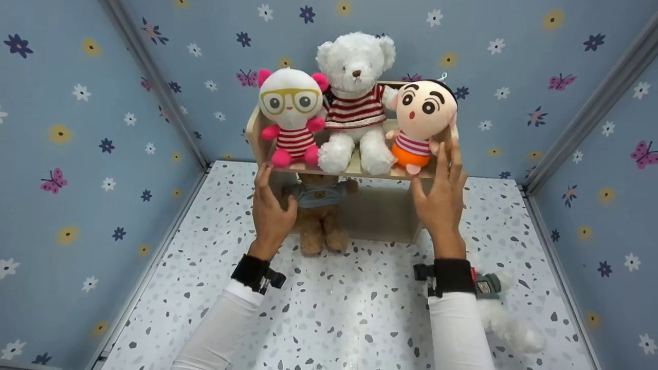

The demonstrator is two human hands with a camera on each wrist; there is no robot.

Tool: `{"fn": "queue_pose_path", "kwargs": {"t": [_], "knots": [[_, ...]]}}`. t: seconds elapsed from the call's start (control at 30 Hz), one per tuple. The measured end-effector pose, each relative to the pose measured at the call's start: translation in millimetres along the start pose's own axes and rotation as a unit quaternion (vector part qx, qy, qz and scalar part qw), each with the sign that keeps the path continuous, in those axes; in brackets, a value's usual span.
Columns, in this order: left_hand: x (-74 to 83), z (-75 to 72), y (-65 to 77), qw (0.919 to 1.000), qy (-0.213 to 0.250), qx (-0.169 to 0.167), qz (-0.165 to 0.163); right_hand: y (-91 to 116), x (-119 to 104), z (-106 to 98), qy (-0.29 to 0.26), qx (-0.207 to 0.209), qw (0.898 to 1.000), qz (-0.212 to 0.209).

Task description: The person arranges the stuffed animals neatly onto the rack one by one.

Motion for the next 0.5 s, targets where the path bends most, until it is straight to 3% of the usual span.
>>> {"fn": "queue_pose_path", "kwargs": {"t": [0.17,0.33,0.5], "knots": [[-3.0,-3.2,22.4,0.9979,0.061,-0.006,-0.02,50.2,14.6,32.2,0.038,-0.032,0.999,0.022],[-12.4,-4.0,55.0,0.9963,0.057,-0.029,-0.058,109.8,28.7,69.8,0.034,-0.116,0.992,0.029],[-20.4,-5.0,93.3,0.9931,0.039,-0.056,-0.095,162.2,32.2,93.6,0.026,-0.159,0.987,0.011]]}}
Point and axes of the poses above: each hand's wrist, its own y-axis away from the middle knuckle, its own z-axis out of the palm, x = y × z, the point moved 1 cm from there along -y, towards the middle knuckle, and after that the axes turned 14 degrees about y, right-handed, at the moved point
